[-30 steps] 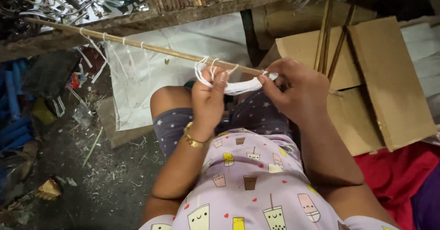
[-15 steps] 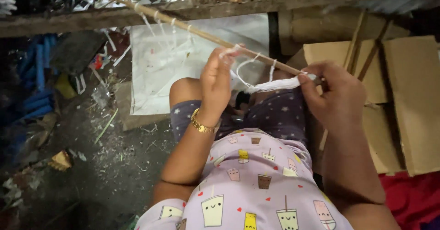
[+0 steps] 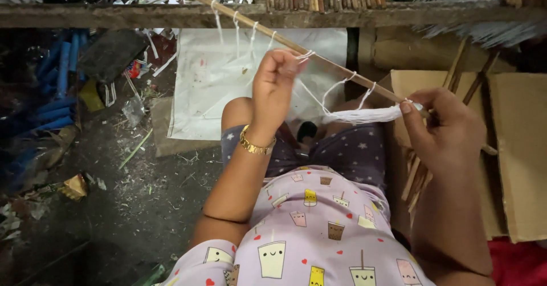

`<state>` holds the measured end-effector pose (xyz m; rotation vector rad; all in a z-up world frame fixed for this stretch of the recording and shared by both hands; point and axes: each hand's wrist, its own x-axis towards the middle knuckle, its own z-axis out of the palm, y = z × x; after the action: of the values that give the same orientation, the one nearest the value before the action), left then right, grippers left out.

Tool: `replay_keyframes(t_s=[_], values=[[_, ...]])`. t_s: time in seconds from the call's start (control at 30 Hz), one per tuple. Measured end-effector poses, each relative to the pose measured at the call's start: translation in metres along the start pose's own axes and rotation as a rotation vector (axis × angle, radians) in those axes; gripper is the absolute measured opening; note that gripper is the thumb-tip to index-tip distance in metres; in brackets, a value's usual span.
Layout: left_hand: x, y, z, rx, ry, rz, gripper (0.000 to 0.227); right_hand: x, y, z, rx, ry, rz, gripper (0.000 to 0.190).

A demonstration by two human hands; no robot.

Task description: Wrapping white wick string around thin wooden sticks using a wooden frame for support.

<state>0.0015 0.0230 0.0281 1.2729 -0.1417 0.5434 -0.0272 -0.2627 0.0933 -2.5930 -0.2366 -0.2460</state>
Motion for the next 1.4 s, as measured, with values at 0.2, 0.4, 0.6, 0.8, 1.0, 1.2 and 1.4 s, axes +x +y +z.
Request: replay_keyframes(t_s=[0.2,0.4,0.6,0.8,1.0,1.2,1.4], values=[[-0.001,0.003,0.008,-0.016,-0.277,0.017,0.028,0.002,0.002,0.0,0.009,0.022,-0.003,0.013],[-0.014,-0.01,0.031,-0.174,-0.178,-0.046,0.023,0.007,-0.007,-0.002,0.024,0.002,-0.013,0.012],[-0.025,-0.007,0.064,-1.146,-0.099,-0.483,0.031,0.011,-0.012,0.01,0.157,0.013,-0.063,0.012],[-0.005,0.002,0.045,-1.387,0.031,-0.424,0.018,0.015,-0.004,0.013,0.049,0.01,-0.113,0.012],[-0.005,-0.002,0.038,-1.404,-0.004,-0.254,0.026,0.016,0.02,0.013,-0.17,0.078,-0.164,0.016],[-0.025,-0.066,0.03,-1.28,-0.071,-0.405,0.019,0.029,0.045,0.0,0.028,0.041,-0.213,0.01],[-0.075,-0.188,-0.021,-0.955,0.266,-0.748,0.045,0.053,0.126,-0.013,0.064,0.036,-0.097,0.049]])
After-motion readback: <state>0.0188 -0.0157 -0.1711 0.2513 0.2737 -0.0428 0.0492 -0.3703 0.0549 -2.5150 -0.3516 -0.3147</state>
